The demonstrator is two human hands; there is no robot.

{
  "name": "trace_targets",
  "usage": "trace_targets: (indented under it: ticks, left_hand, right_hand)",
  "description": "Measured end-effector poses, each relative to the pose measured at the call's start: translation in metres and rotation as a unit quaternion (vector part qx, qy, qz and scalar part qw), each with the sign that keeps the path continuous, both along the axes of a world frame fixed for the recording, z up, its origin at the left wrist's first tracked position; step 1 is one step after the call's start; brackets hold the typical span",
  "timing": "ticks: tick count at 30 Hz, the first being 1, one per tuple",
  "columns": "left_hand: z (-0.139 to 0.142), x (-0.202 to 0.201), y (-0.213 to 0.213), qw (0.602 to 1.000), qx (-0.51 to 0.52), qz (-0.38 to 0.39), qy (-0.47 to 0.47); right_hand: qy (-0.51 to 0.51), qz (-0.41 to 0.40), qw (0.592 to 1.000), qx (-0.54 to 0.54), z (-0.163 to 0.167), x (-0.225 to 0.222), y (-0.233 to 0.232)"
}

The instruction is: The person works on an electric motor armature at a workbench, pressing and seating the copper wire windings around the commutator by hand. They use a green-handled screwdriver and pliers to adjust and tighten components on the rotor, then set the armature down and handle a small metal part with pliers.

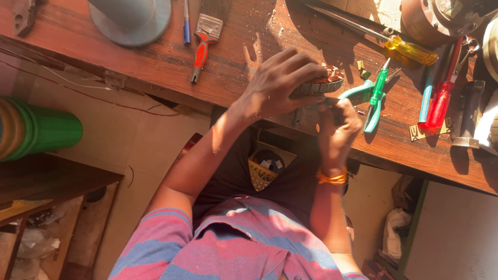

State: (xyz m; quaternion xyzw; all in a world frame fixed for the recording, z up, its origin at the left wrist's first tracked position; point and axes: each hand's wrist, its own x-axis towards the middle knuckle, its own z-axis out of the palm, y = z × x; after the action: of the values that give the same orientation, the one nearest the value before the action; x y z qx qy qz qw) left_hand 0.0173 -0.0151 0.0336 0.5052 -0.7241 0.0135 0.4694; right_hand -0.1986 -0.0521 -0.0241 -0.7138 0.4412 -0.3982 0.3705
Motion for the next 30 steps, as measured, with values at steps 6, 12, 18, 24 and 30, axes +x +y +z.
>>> trace_targets:
  ticks: [6, 12, 18, 24, 30]
  left_hand:
    - [-0.017, -0.005, 0.000, 0.999, -0.032, 0.023, 0.001]
    - [-0.018, -0.007, -0.001, 0.999, -0.032, 0.040, 0.000]
    - [-0.005, -0.006, 0.005, 0.999, -0.010, 0.038, 0.000]
    - [0.007, -0.003, -0.011, 0.903, 0.275, 0.053, 0.326]
    - [-0.005, 0.001, -0.050, 0.954, 0.220, 0.014, 0.204]
  right_hand:
    - [-0.051, 0.112, 0.992, -0.041, 0.056, -0.022, -0.024]
    - [0.010, 0.135, 0.987, -0.083, 0.091, 0.006, -0.030]
    - [0.079, 0.141, 0.975, -0.154, 0.099, 0.033, -0.052]
    - [0.079, 0.193, 0.960, -0.186, 0.095, 0.043, -0.080]
    - [0.074, 0.137, 0.976, -0.155, 0.094, 0.047, -0.082]
